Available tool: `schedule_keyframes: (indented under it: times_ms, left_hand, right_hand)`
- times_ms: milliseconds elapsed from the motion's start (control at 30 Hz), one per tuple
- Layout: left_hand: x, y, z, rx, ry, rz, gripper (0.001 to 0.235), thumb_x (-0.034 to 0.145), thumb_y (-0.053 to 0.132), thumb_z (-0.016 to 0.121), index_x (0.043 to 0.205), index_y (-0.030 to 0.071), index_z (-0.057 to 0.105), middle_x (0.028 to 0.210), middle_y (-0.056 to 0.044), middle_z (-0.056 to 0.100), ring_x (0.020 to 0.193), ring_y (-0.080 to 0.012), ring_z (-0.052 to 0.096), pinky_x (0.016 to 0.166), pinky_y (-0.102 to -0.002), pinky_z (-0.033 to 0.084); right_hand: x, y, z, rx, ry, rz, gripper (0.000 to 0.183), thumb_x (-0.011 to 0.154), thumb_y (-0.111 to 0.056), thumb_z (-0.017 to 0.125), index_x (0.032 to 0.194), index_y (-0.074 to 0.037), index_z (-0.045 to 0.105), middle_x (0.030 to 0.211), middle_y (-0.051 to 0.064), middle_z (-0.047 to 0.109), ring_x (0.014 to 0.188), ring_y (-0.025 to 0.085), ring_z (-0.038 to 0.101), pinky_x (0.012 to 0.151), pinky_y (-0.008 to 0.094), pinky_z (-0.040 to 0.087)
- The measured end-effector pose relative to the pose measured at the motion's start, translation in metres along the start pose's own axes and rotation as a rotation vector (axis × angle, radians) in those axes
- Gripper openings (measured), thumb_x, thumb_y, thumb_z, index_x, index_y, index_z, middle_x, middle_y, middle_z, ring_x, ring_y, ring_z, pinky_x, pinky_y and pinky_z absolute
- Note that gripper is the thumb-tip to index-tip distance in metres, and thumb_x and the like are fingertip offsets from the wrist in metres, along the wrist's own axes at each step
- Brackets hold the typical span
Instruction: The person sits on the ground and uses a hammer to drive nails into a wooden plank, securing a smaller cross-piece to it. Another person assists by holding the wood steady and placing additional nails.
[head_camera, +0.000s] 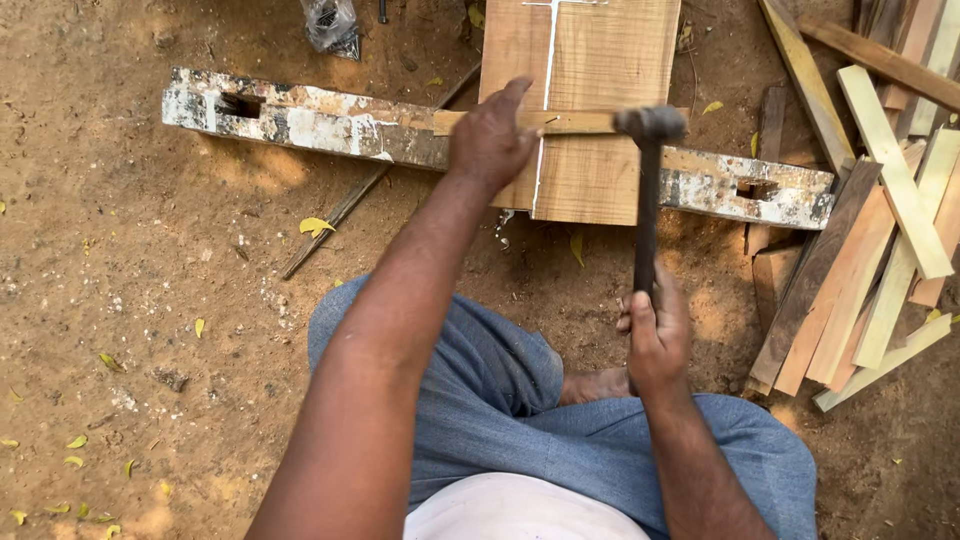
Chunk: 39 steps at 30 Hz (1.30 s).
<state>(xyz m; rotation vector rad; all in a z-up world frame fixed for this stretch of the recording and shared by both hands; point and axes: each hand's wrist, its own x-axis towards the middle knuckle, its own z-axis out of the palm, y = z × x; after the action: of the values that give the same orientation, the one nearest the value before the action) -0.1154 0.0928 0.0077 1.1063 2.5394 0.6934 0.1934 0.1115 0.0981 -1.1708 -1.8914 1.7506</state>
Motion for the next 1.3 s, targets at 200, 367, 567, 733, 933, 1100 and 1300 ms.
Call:
schedule_keyframes:
  times_ms: [200,367,567,733,933,1100,1300]
  left_hand:
    - [-0.008,-0.009,-0.013,0.049,-0.173,-0.024,0.033,0.094,0.034,0.074,0.126,0.027,0.067,0.11,0.001,0.07,0.089,-0.0123,0.067,0.08,-0.033,0.058]
    - [0.001,-0.009,-0.007,0.067,-0.191,0.044,0.025,0.095,0.031,0.075,0.119,0.025,0.072,0.102,0.0,0.07,0.085,-0.0116,0.066,0.078,-0.032,0.058]
    - [0.005,-0.009,-0.006,0.061,-0.237,0.001,0.028,0.095,0.033,0.073,0.122,0.024,0.07,0.106,0.002,0.072,0.088,-0.0105,0.068,0.08,-0.032,0.06]
    - [0.008,-0.008,-0.01,0.095,-0.231,0.065,0.031,0.095,0.032,0.071,0.124,0.02,0.068,0.108,-0.002,0.071,0.088,-0.0136,0.068,0.08,-0.036,0.06]
    - [-0.002,-0.008,-0.009,0.066,-0.223,0.048,0.029,0.094,0.034,0.071,0.12,0.02,0.068,0.108,-0.002,0.072,0.089,-0.0145,0.069,0.081,-0.037,0.059]
    - [0.007,-0.008,-0.013,0.083,-0.243,0.064,0.03,0.095,0.034,0.071,0.121,0.019,0.067,0.105,-0.001,0.072,0.091,-0.0146,0.07,0.083,-0.036,0.06]
    - [0.004,-0.012,-0.006,0.11,-0.221,0.102,0.03,0.095,0.034,0.069,0.121,0.019,0.066,0.106,-0.002,0.072,0.092,-0.0153,0.069,0.082,-0.037,0.06]
  right_hand:
    - [0.006,0.022,0.001,0.102,0.028,0.163,0.042,0.11,-0.028,0.042,0.143,-0.004,0.051,0.08,-0.001,0.051,0.06,0.005,0.046,0.05,0.02,0.043]
    - [0.019,0.028,0.012,0.122,0.007,0.033,0.042,0.113,-0.03,0.042,0.145,-0.004,0.049,0.083,-0.002,0.051,0.064,0.004,0.046,0.055,0.019,0.043]
    - [0.049,0.026,0.032,-0.084,-0.032,0.297,0.043,0.111,-0.036,0.041,0.143,-0.01,0.053,0.074,-0.004,0.052,0.057,0.005,0.046,0.046,0.021,0.041]
    - [0.039,0.014,0.024,0.191,-0.013,0.085,0.047,0.111,-0.038,0.043,0.145,-0.007,0.05,0.075,-0.005,0.053,0.056,0.006,0.045,0.047,0.022,0.041]
    - [0.049,0.016,0.035,0.084,-0.012,0.249,0.045,0.108,-0.038,0.044,0.145,-0.013,0.049,0.07,-0.006,0.05,0.054,0.005,0.044,0.044,0.022,0.039]
    - [0.054,0.007,0.015,0.147,-0.05,0.065,0.045,0.111,-0.037,0.043,0.144,-0.009,0.052,0.077,-0.005,0.05,0.059,0.005,0.044,0.048,0.021,0.039]
    - [0.037,0.012,0.044,0.12,0.08,-0.036,0.037,0.113,-0.036,0.041,0.138,-0.011,0.052,0.082,-0.005,0.051,0.061,0.005,0.046,0.048,0.021,0.042]
